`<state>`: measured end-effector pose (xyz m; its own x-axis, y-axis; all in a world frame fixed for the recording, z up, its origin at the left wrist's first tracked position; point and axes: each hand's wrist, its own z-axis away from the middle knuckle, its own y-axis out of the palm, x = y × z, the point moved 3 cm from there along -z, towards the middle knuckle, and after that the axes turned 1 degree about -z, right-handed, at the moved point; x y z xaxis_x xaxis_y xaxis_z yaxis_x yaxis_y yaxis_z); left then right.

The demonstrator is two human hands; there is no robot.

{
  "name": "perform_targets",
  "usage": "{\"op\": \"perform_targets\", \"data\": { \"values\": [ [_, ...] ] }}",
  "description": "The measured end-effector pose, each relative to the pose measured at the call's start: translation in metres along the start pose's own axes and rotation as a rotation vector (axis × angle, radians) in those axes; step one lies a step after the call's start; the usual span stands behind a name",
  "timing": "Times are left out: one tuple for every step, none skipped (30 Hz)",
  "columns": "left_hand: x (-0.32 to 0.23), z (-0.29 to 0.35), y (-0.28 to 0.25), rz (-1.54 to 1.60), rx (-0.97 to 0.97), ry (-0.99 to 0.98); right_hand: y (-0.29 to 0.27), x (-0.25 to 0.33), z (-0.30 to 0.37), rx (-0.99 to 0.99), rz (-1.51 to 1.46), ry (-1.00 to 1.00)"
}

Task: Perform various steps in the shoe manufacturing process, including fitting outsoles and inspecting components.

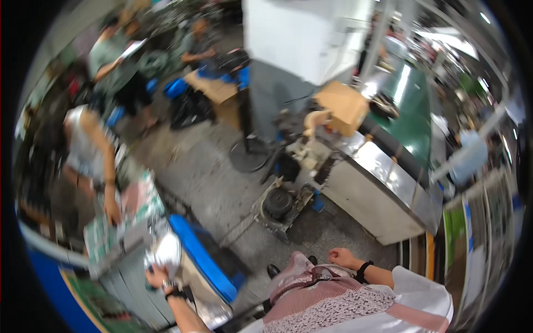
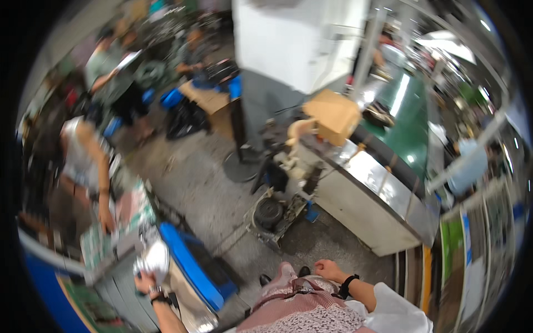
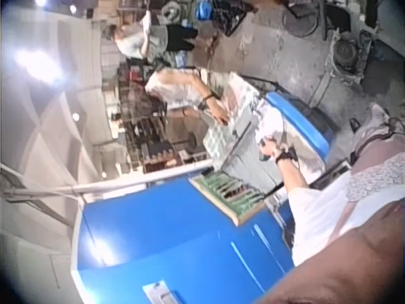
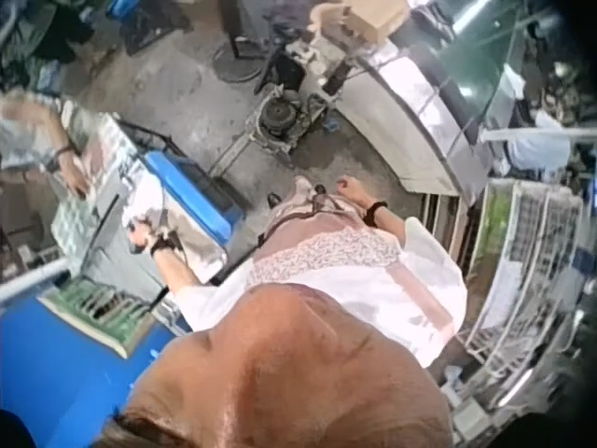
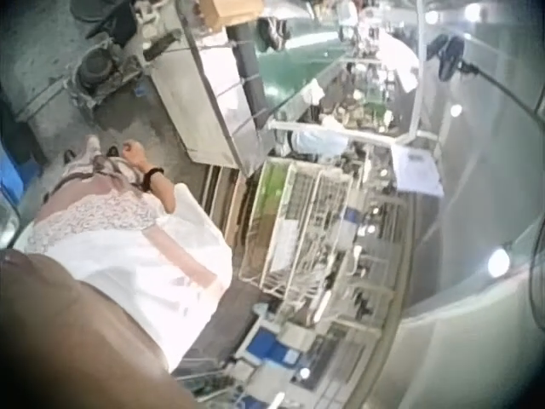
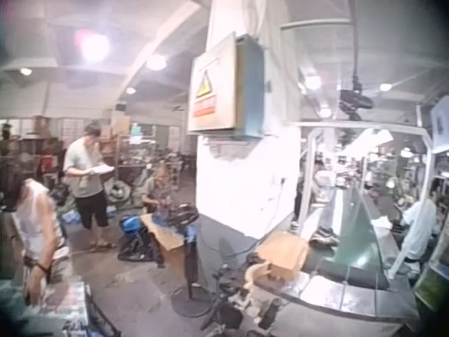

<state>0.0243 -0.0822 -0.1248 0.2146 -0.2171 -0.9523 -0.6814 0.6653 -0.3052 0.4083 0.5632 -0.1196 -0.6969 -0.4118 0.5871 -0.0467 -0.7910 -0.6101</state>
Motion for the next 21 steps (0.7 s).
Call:
{"op": "perform_targets", "data": {
  "values": [
    [0.004,-0.015,-0.023,0.008,-0.072,0.038,0.010,0.003,0.005,0.112,0.012,0.004],
    [-0.006,-0.011,-0.015,0.056,-0.032,-0.139,0.012,-0.004,0.011,0.068,-0.035,0.010],
    [-0.021,-0.001,-0.009,-0.008,-0.020,-0.126,0.014,-0.015,0.014,0.046,-0.123,0.059],
    [-0.030,0.011,-0.003,0.003,-0.001,-0.103,0.017,-0.025,0.017,0.038,-0.205,0.104],
    [-0.040,0.027,0.004,0.076,0.058,-0.098,0.016,-0.030,0.022,-0.013,-0.342,0.137],
    [-0.048,0.044,0.010,0.027,0.064,-0.001,0.018,-0.032,0.014,-0.021,-0.369,0.136],
    [-0.049,0.059,0.014,0.122,0.031,-0.051,0.021,-0.033,0.005,-0.015,-0.420,0.094],
    [-0.059,0.085,0.017,0.124,0.062,-0.049,0.016,-0.038,0.002,-0.022,-0.468,0.063],
    [-0.066,0.102,0.010,0.122,0.083,-0.049,0.005,-0.019,0.001,0.037,-0.490,0.086],
    [-0.029,0.086,-0.003,0.136,0.123,0.024,-0.006,0.002,-0.007,0.084,-0.484,0.051],
    [-0.076,0.131,0.017,-0.068,0.279,0.094,-0.013,0.006,-0.012,0.087,-0.486,0.050],
    [-0.135,0.191,0.030,-0.267,0.423,0.176,-0.015,0.006,-0.019,0.097,-0.609,0.034],
    [-0.135,0.209,0.037,-0.266,0.423,0.181,-0.017,0.014,-0.033,0.138,-0.716,-0.010],
    [-0.124,0.227,0.054,-0.084,0.527,0.051,-0.022,0.028,-0.043,0.208,-0.771,0.001],
    [-0.118,0.250,0.067,0.098,0.633,-0.082,-0.031,0.042,-0.049,0.273,-0.828,0.017],
    [-0.126,0.285,0.081,0.201,0.730,-0.135,-0.042,0.057,-0.050,0.314,-0.869,0.009],
    [-0.140,0.321,0.096,0.236,0.823,-0.137,-0.056,0.068,-0.051,0.354,-0.907,-0.002],
    [-0.156,0.356,0.108,0.270,0.910,-0.138,-0.066,0.073,-0.058,0.398,-0.879,-0.058],
    [-0.176,0.392,0.121,0.268,0.959,-0.138,-0.079,0.074,-0.064,0.359,-0.868,-0.156],
    [-0.196,0.426,0.133,0.270,1.000,-0.136,-0.094,0.072,-0.071,0.323,-0.852,-0.257],
    [-0.211,0.460,0.147,0.299,1.045,-0.109,-0.121,0.066,-0.078,0.275,-0.877,-0.329]
  ]
}}
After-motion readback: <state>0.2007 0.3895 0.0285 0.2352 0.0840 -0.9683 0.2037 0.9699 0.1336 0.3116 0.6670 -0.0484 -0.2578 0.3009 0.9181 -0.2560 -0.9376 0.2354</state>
